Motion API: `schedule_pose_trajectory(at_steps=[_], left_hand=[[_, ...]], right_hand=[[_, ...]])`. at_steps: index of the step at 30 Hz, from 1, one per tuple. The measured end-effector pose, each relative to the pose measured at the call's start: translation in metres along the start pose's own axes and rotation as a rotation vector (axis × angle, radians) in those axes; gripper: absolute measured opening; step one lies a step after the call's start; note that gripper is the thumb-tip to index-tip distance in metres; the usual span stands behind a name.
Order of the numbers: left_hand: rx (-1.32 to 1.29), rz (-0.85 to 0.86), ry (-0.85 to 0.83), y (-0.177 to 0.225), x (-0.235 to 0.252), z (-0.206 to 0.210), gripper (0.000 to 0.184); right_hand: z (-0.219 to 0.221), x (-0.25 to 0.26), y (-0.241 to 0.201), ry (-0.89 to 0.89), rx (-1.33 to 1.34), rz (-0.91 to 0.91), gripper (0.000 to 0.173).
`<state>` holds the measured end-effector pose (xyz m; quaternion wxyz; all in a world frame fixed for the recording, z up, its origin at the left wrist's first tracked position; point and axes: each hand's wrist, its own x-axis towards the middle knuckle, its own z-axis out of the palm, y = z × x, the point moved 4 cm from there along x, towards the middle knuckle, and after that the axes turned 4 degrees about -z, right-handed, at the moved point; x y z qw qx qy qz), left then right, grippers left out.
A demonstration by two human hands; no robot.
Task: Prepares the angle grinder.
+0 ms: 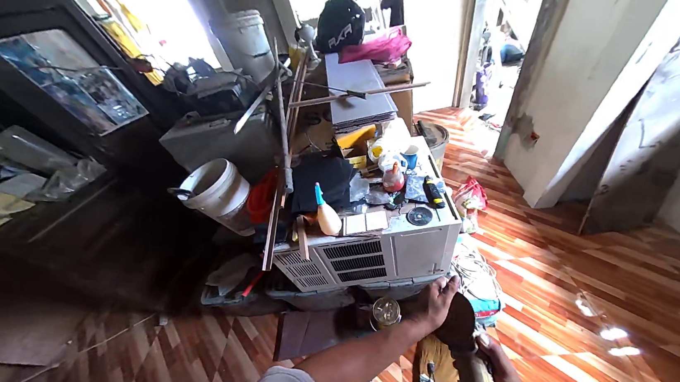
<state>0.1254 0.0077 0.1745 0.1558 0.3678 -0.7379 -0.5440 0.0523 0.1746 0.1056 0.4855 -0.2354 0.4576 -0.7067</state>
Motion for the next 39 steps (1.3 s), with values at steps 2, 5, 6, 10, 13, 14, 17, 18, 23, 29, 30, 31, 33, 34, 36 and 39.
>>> schedule_pose_trajectory(at_steps=[2,5,6,10,13,14,17,18,23,29,30,31,33,34,36,39], left_hand=[[0.068,0.023,0.038,0.004,-0.005,-0.003,0.055],[0.182,0.153,0.064,0.01,-0.009,-0.007,0.052],[0.236,0.248,0.057,0.013,-0.01,-0.007,0.052],[0.451,0.703,-0.118,0.026,-0.009,-0.007,0.048],[0.428,0.767,-0.155,0.027,-0.01,-0.012,0.049],[0.331,0.695,-0.105,0.027,-0.01,-0.016,0.044],[-0.098,0.275,0.105,0.015,-0.002,-0.02,0.041],[-0.185,0.186,0.154,0.011,0.0,-0.016,0.042],[0.13,0.54,0.152,0.049,-0.009,-0.016,0.04],[0.608,0.989,-0.122,0.076,-0.023,-0.01,0.054],[0.584,0.972,-0.101,0.075,-0.024,-0.014,0.055],[0.507,0.925,-0.051,0.072,-0.024,-0.02,0.052],[0.268,0.74,0.114,0.061,-0.019,-0.035,0.037],[0.151,0.625,0.192,0.053,-0.015,-0.041,0.035],[-0.026,0.413,0.254,0.037,-0.007,-0.045,0.039],[-0.08,0.257,0.178,0.034,-0.006,-0.045,0.045]], right_hand=[[0.001,0.002,0.0,-0.025,-0.02,-0.002,0.073],[0.005,0.002,0.004,-0.054,0.013,0.014,0.071],[0.006,0.001,0.005,-0.063,0.041,0.018,0.069],[0.005,-0.002,0.006,-0.096,0.053,0.046,0.066],[0.011,-0.006,0.0,-0.111,0.017,0.035,0.066],[0.007,-0.005,0.001,-0.095,-0.009,0.015,0.07],[0.0,0.002,-0.007,-0.025,-0.166,-0.087,0.082],[0.004,0.003,-0.012,0.002,-0.19,-0.112,0.084],[0.01,0.007,-0.027,-0.026,-0.182,-0.11,0.08],[0.007,0.005,-0.015,-0.112,-0.052,0.044,0.068],[0.008,0.006,-0.014,-0.125,-0.068,0.016,0.068],[0.008,0.009,-0.015,-0.147,-0.083,-0.028,0.07],[0.012,0.012,-0.021,-0.149,-0.115,-0.111,0.075],[0.015,0.011,-0.023,-0.118,-0.119,-0.148,0.077],[0.021,0.009,-0.027,-0.023,-0.138,-0.181,0.082],[0.025,0.007,-0.031,0.047,-0.164,-0.174,0.085]])
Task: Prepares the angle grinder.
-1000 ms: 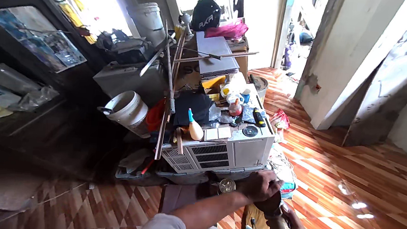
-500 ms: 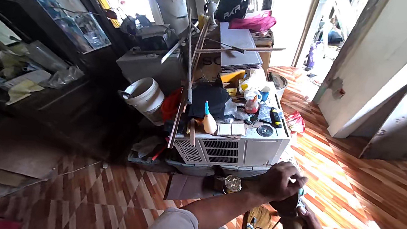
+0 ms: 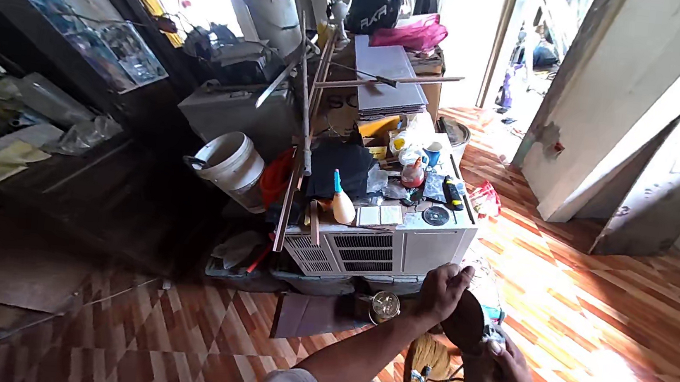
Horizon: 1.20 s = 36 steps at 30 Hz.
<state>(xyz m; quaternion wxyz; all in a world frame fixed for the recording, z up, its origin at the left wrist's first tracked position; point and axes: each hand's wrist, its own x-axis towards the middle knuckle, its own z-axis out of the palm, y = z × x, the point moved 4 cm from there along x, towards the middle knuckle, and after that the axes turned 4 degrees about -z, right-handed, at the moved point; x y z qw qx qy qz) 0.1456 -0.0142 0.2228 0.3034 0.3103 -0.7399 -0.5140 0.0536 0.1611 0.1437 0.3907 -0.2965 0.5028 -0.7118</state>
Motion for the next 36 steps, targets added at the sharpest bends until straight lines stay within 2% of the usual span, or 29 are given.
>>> schedule_pose_trajectory(at_steps=[3,6,9,13,17,22,25,27,33,36], left_hand=[[0.05,0.015,-0.08,0.006,-0.004,0.003,0.049],[0.048,0.066,-0.053,0.003,-0.009,0.008,0.049],[0.076,0.185,-0.044,0.009,-0.012,0.009,0.047],[0.164,0.373,-0.095,0.023,-0.012,0.011,0.047],[0.237,0.441,-0.155,0.034,-0.011,0.014,0.048],[0.225,0.447,-0.149,0.038,-0.006,0.014,0.048],[0.134,0.463,-0.052,0.045,-0.004,0.015,0.046],[0.086,0.406,-0.012,0.053,-0.001,0.013,0.041],[-0.024,0.185,-0.104,0.059,0.0,0.016,0.05],[0.037,0.213,-0.109,0.062,-0.007,0.016,0.049]], right_hand=[[0.004,-0.001,-0.002,0.009,-0.016,-0.005,0.082],[0.008,-0.003,-0.003,0.026,-0.07,-0.019,0.08],[0.008,-0.004,-0.004,0.003,-0.092,-0.008,0.084],[0.008,-0.005,-0.008,-0.015,-0.084,0.004,0.08],[0.008,-0.004,-0.011,-0.045,-0.042,-0.008,0.075],[0.014,0.0,-0.021,-0.039,-0.011,0.007,0.074],[0.009,0.001,-0.023,0.015,0.009,-0.046,0.077],[0.007,0.002,-0.026,0.068,-0.013,-0.081,0.077],[0.01,-0.002,-0.04,0.109,-0.099,-0.154,0.073],[0.013,-0.004,-0.037,0.051,-0.086,-0.162,0.069]])
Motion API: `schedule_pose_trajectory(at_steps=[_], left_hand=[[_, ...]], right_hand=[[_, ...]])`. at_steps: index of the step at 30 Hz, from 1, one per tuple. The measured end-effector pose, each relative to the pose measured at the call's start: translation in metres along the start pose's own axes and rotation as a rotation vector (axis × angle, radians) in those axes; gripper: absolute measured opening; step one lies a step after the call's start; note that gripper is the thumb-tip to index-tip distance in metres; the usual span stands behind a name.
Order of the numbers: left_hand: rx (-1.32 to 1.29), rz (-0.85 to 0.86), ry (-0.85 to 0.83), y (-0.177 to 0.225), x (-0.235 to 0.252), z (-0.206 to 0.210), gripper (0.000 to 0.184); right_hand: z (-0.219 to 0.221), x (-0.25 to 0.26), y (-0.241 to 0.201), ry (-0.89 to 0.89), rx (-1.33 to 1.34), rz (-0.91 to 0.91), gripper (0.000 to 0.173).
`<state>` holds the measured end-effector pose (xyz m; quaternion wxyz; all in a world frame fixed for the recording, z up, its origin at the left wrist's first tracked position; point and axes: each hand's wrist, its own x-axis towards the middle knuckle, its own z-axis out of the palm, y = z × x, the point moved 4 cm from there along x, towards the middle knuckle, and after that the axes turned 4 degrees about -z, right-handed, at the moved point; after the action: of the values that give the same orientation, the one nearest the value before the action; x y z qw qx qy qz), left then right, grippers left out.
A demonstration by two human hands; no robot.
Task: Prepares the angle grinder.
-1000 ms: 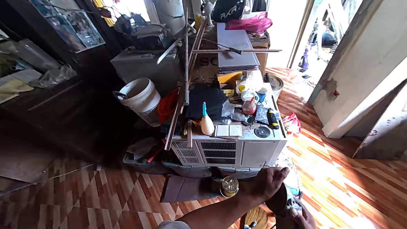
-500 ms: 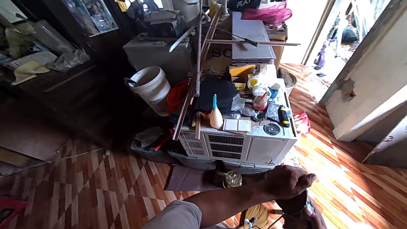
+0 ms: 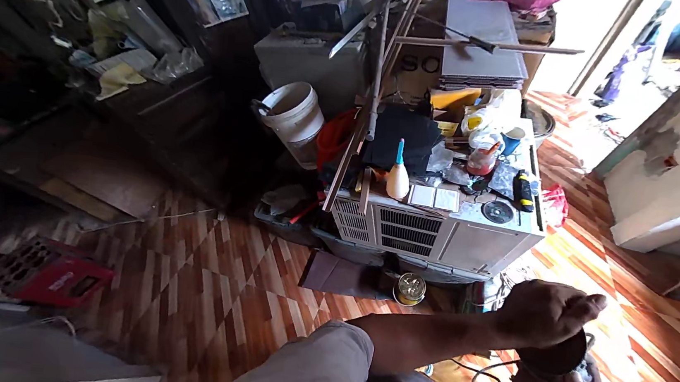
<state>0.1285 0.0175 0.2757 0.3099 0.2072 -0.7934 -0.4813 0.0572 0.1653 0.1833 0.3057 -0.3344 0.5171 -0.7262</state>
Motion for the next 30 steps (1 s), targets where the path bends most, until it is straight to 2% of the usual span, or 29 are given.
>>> schedule_pose_trajectory(at_steps=[4,6,8,11,14,17,19,21,25,28,30], left_hand=[[0.065,0.033,-0.04,-0.002,0.0,-0.004,0.048],[0.073,0.022,-0.052,0.001,0.0,-0.004,0.047],[0.084,0.021,-0.05,0.005,0.001,-0.006,0.044],[0.083,0.03,-0.041,0.004,0.0,-0.008,0.04],[0.073,0.097,0.003,0.004,0.0,-0.007,0.037],[0.082,0.085,-0.002,0.007,0.002,-0.005,0.041],[0.138,0.083,-0.023,0.006,0.005,-0.003,0.04],[0.169,0.086,-0.055,0.006,0.008,0.002,0.04],[0.19,0.097,-0.104,0.011,0.007,0.006,0.042],[0.195,0.111,-0.114,0.012,0.005,0.01,0.042],[0.199,0.111,-0.132,0.013,0.005,0.012,0.042]], right_hand=[[-0.004,0.003,0.014,-0.051,0.045,0.009,0.066],[0.003,0.004,0.009,-0.043,0.051,0.004,0.07],[0.026,0.006,-0.014,-0.013,0.064,0.039,0.067],[0.062,0.005,-0.061,0.099,-0.064,0.185,0.065],[0.054,0.011,-0.045,-0.036,0.0,0.017,0.073],[0.057,0.012,-0.039,-0.033,0.063,-0.016,0.063],[0.061,0.011,-0.038,-0.001,0.082,-0.012,0.05],[0.045,0.006,-0.029,0.012,0.098,0.003,0.047],[0.035,-0.002,-0.022,0.051,0.135,0.069,0.02],[0.02,-0.009,-0.012,0.041,0.099,0.149,0.025],[0.013,-0.013,-0.009,0.062,0.09,0.15,0.039]])
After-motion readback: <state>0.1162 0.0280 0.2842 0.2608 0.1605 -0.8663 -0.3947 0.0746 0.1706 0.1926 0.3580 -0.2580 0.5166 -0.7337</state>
